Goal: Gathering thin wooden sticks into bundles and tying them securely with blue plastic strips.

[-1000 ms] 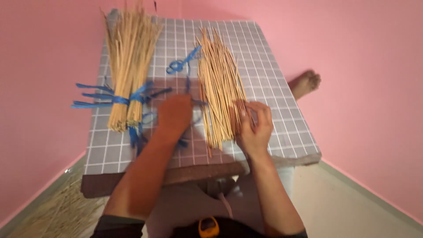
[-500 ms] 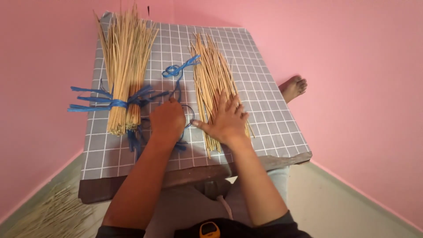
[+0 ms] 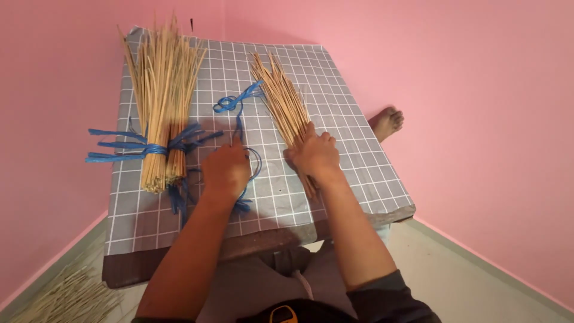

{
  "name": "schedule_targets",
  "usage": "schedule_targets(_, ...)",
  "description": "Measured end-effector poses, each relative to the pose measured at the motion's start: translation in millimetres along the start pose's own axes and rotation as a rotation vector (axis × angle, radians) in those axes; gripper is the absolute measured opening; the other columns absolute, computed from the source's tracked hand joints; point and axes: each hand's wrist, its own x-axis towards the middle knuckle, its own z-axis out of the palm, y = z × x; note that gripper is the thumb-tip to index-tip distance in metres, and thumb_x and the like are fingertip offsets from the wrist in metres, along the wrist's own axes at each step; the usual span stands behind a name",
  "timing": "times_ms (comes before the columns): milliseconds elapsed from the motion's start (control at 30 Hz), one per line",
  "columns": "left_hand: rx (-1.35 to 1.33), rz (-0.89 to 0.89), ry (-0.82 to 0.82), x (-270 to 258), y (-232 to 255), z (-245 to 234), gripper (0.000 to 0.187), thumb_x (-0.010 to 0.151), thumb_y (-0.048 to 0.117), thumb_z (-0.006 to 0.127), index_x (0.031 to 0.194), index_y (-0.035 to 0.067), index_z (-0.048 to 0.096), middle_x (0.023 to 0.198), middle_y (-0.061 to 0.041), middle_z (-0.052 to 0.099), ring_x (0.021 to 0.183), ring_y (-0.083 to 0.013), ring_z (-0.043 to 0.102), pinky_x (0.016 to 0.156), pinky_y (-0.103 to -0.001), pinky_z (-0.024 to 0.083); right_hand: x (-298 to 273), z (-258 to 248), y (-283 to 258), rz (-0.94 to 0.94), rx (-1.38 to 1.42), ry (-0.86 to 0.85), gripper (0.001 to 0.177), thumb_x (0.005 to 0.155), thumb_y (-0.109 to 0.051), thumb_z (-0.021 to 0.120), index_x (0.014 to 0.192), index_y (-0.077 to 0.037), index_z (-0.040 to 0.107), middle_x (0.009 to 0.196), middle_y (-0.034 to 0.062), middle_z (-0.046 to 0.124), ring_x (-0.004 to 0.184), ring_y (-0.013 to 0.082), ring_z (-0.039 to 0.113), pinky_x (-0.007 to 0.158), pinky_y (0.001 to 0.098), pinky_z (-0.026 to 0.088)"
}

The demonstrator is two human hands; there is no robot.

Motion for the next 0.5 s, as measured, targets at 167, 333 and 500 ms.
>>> schedule_targets(167, -0.061, -0.016, -0.028, -2, 0, -12, 0.045, 0.101, 0.032, 0.050, 0.139, 0.010, 0.058, 0.102, -0.020, 0.073, 0.097, -0.0442, 0.074, 0.084, -0.058, 0.059, 40, 18, 22, 0.004, 0.064, -0.049, 0.077, 0.076, -0.051, 0.075, 0.133, -0.008, 0.046, 0.125, 0.0277, 0.059, 0.117, 0.0492, 0.063, 0.095, 0.0576, 0.053)
schedule_targets(333, -0.066, -0.040, -0.110, 1, -1, -12, 0.049, 0.101, 0.036, 0.045, 0.142, 0.012, 0.054, 0.105, -0.019, 0.073, 0.100, -0.0446, 0.073, 0.086, -0.059, 0.058, 52, 15, 26, -0.026, 0.034, -0.075, 0.064, 0.080, -0.032, 0.073, 0.126, 0.004, 0.050, 0.119, 0.0325, 0.067, 0.116, 0.0518, 0.065, 0.097, 0.0590, 0.054)
schedule_targets(500, -0.079, -0.062, -0.136, 2, 2, -17, 0.048, 0.102, 0.037, 0.044, 0.142, 0.012, 0.056, 0.109, -0.021, 0.074, 0.101, -0.0434, 0.074, 0.087, -0.057, 0.059, 80, 38, 38, -0.007, 0.010, 0.017, 0.049, 0.082, -0.025, 0.063, 0.121, 0.004, 0.053, 0.110, 0.0299, 0.069, 0.108, 0.0505, 0.069, 0.089, 0.0600, 0.057)
